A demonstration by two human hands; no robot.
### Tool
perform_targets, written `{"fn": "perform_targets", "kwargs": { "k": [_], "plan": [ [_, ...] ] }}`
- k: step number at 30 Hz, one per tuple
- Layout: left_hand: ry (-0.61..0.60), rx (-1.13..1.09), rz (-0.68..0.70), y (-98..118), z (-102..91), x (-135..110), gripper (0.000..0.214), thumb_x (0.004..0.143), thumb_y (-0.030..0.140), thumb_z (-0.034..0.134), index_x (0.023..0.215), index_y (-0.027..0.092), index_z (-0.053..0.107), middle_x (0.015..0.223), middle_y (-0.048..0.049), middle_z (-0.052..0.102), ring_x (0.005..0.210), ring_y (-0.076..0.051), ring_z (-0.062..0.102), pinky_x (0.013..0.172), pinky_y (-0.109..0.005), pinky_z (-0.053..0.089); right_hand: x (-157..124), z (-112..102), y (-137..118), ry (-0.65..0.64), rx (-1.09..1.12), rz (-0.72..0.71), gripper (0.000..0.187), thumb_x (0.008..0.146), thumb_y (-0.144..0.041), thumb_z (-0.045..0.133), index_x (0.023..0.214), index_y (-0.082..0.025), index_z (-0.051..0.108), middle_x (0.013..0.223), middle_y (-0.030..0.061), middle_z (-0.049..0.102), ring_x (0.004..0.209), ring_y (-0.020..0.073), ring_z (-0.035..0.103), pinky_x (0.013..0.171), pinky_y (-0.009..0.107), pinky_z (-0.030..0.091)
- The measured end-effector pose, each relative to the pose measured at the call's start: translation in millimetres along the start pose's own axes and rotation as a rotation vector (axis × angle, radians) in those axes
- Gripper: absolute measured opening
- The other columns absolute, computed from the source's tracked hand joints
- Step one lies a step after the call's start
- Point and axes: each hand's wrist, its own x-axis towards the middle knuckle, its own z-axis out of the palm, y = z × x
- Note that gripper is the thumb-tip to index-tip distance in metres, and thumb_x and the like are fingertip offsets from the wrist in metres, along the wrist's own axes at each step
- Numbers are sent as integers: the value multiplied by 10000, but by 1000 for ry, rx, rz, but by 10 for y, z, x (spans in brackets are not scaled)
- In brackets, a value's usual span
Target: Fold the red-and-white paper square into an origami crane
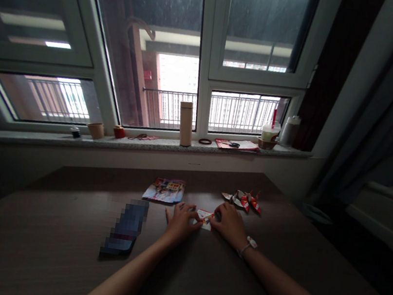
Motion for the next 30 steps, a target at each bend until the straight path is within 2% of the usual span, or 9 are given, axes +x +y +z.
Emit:
{"fn": "perform_targets", "kwargs": {
  "k": [11,21,25,30],
  "plan": [
    [-13,3,-10,21,-21,5,145,813,409,660,900,335,750,1436,12,518,1405,-367,270,1078,-758,35,102,11,50,-12,-27,60,137,873,-315,582,915,-216,667,1048,58,633,1078,228,553,855,324,366],
    [7,-26,19,-29,3,5,142,809,417,662,901,354,750,1416,16,537,1400,-356,280,1082,-745,33,114,48,102,19,1,34,132,877,-298,577,904,-215,677,1035,72,627,1072,243,554,873,346,384],
    [-12,-38,17,-34,-20,-4,196,768,450,695,939,374,754,1417,7,533,1402,-347,279,1112,-707,37,124,74,178,32,136,-10,143,881,-252,561,935,-209,687,1038,75,628,1070,243,557,928,370,399],
    [-27,-24,34,-59,-14,-1,252,739,451,722,987,409,739,1424,12,524,1411,-355,267,1104,-722,22,79,71,208,27,304,-191,161,876,-219,568,953,-222,710,1041,62,635,1058,219,556,961,360,412]
  ]
}}
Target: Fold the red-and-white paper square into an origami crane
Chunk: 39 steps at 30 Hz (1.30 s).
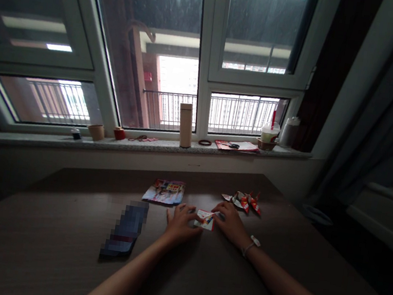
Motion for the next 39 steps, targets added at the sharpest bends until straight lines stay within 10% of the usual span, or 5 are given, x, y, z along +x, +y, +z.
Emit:
{"fn": "perform_targets", "kwargs": {
  "k": [12,39],
  "plan": [
    [49,-15,47,-53,24,18,179,791,416,702,962,415,755,1392,33,562,1380,-351,317,1113,-706,83,-96,-81,-80,-164,-5,-98,330,753,-377,763,1053,-247,716,1126,65,633,1086,241,559,990,393,414],
    [190,-28,-2,-17,26,25,341,829,437,661,1168,404,672,1392,5,537,1312,-280,405,1136,-539,238,-56,-60,-34,12,12,-179,221,937,-346,560,1042,-295,747,936,48,697,929,200,612,937,380,425]
  ]
}}
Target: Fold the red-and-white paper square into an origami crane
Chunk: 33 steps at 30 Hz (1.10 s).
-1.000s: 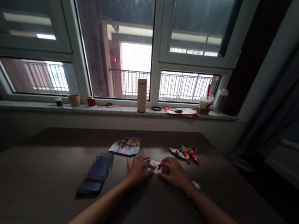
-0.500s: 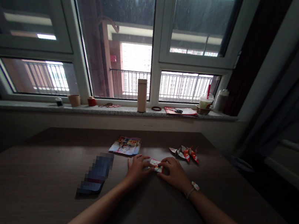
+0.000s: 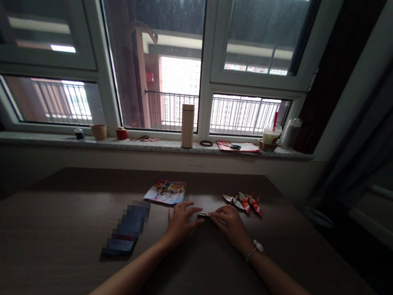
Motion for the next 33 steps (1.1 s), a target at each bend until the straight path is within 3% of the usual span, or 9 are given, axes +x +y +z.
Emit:
{"fn": "perform_targets", "kwargs": {
  "k": [7,13,18,24,26,30,33],
  "plan": [
    [11,-1,-9,-35,18,20,477,827,411,648,1298,387,576,1420,-6,512,1322,-271,402,1139,-515,235,21,6,81,96,225,157,297,926,-410,528,962,-213,748,965,76,732,971,227,636,935,385,460],
    [15,25,-10,-59,39,29,472,838,406,625,1306,384,570,1416,-9,518,1311,-271,409,1130,-504,241,39,36,119,79,338,296,358,901,-475,511,883,-196,736,957,78,731,960,236,644,903,369,481],
    [0,30,-10,-53,38,29,470,842,415,612,1309,388,565,1416,-5,520,1313,-271,399,1140,-517,222,43,77,198,99,274,297,381,892,-499,512,806,-195,727,972,89,707,1011,250,611,949,394,465],
    [-33,37,-12,-5,15,5,473,840,421,621,1310,399,569,1434,-24,500,1331,-280,378,1149,-569,179,10,113,189,45,92,283,176,823,-331,632,737,-194,700,999,86,673,1079,255,556,1008,404,416],
    [-62,44,-6,9,11,-8,413,837,420,629,1250,409,622,1447,-26,484,1345,-294,357,1149,-598,151,-8,112,142,37,33,265,108,778,-294,681,807,-192,702,1038,92,648,1098,260,535,1006,404,420],
    [-122,70,-3,29,8,-22,297,822,432,647,1109,397,716,1460,-33,467,1374,-328,310,1143,-642,104,-36,92,55,21,-21,213,252,785,-249,683,1035,-221,700,1114,89,607,1147,259,495,1032,412,408],
    [-127,88,-12,26,21,-15,297,824,439,642,1110,415,714,1460,-35,464,1381,-339,306,1137,-661,98,-44,77,30,-34,-41,177,184,839,-264,639,996,-263,737,1146,83,592,1172,258,481,1039,431,398]
  ]
}}
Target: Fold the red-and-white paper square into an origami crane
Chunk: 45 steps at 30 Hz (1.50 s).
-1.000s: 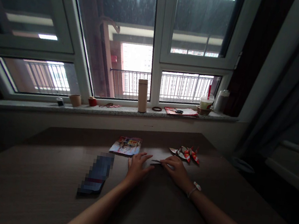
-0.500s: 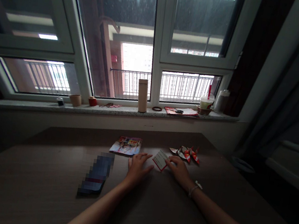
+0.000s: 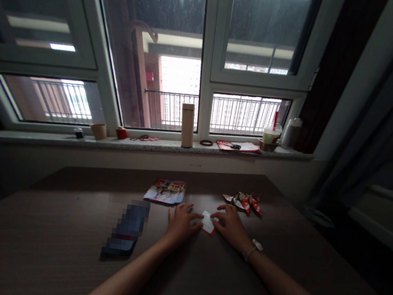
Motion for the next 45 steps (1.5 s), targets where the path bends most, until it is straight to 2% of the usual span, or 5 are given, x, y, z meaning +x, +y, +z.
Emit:
{"fn": "perform_targets", "kwargs": {
  "k": [12,19,24,34,45],
  "plan": [
    [2,123,4,-5,61,-1,431,843,573,550,1259,474,603,1522,-60,406,1434,-370,252,1117,-700,54,0,-63,-35,-78,39,-102,149,822,-180,606,906,-216,723,1080,70,646,1112,229,527,1012,395,415],
    [-40,141,2,-6,49,23,443,853,582,528,1291,520,550,1554,-28,369,1445,-404,218,1090,-737,40,17,-82,41,-114,107,-90,386,700,-55,551,1006,-220,720,1130,69,664,1140,237,532,1045,420,397],
    [-30,149,9,-5,52,16,406,863,564,542,1266,515,576,1555,-14,361,1441,-394,221,1097,-733,66,32,-44,124,-113,163,-88,427,682,-30,529,994,-230,742,1123,69,677,1132,243,545,1052,435,390],
    [-63,105,31,-12,37,22,340,872,517,556,1201,491,639,1515,-6,400,1431,-361,238,1123,-708,55,39,-57,134,-145,184,-78,239,779,-151,610,942,-249,754,1122,67,664,1154,253,527,1073,455,363],
    [-97,116,30,4,3,1,433,832,607,554,1238,473,616,1535,-15,372,1441,-368,213,1120,-712,13,53,-33,223,-168,263,-82,427,708,-43,552,1025,-257,741,1167,55,671,1193,243,523,1106,466,339]
  ]
}}
